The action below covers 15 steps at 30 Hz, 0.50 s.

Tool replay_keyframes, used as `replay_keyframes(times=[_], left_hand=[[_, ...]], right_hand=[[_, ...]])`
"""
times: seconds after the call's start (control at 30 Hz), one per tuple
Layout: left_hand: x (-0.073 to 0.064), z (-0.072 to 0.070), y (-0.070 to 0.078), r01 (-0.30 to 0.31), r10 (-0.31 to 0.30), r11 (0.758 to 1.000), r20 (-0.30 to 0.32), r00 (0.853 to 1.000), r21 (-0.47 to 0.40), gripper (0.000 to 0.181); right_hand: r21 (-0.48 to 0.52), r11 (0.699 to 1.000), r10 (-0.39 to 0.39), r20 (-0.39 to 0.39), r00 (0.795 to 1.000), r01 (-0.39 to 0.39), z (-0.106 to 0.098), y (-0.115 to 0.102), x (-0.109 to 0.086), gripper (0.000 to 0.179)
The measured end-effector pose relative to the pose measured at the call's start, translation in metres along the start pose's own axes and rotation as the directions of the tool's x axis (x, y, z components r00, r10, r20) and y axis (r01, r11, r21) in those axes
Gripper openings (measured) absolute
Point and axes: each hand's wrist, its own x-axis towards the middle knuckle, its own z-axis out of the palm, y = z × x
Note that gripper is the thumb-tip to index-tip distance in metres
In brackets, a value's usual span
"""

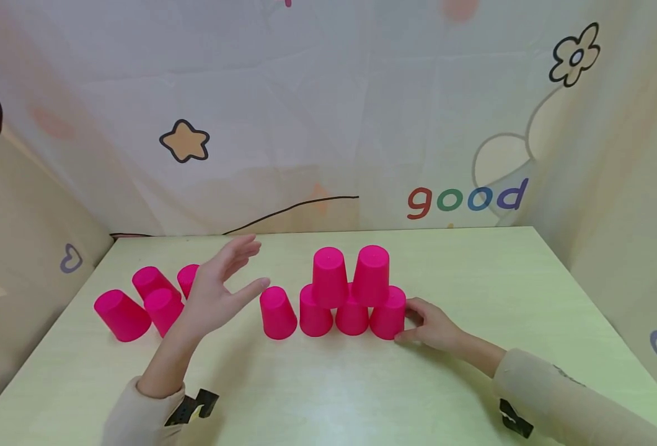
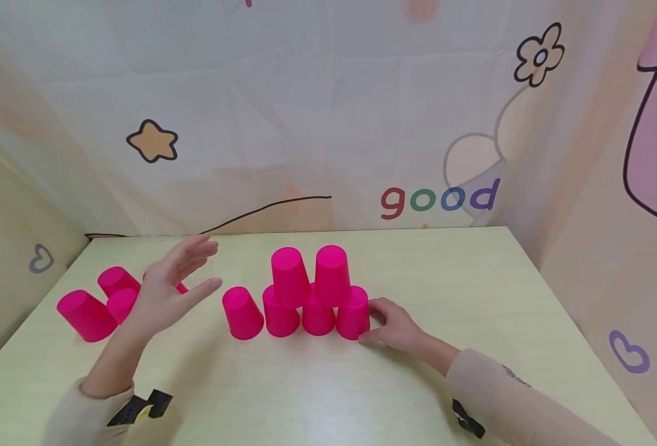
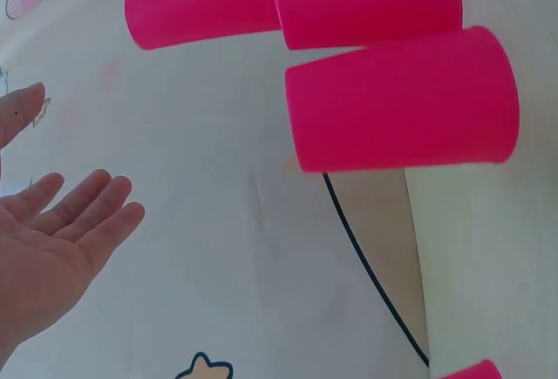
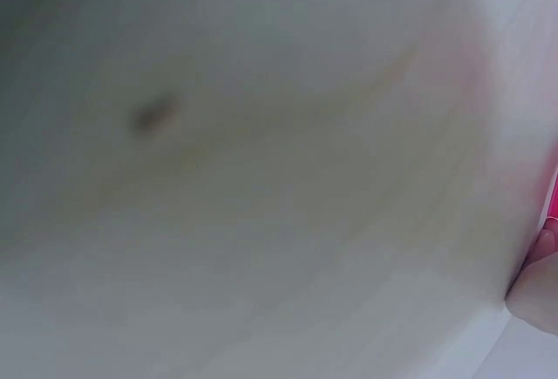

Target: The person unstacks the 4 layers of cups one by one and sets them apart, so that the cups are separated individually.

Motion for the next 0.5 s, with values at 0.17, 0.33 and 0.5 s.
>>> replay_keyframes(times=[0.17,0.33,0.5], left_hand=[[0.004,0.013,0.000,-0.003,0.004,1.000,0.046,0.999,-0.023,0.062],[0.009,0.025,-0.002,0.007,-0.003,0.999,0.104,0.995,-0.042,0.064],[0.016,0.037,0.000,0.063,-0.055,0.996,0.136,0.989,-0.056,0.067]], right_hand=[[0.010,1.000,-0.004,-0.005,1.000,0.004,0.000,0.002,0.000,0.056],[-0.003,1.000,-0.007,-0.007,1.000,0.007,0.000,0.001,0.000,0.056],[0.000,1.000,-0.014,-0.003,1.000,0.014,-0.001,0.000,0.000,0.057]])
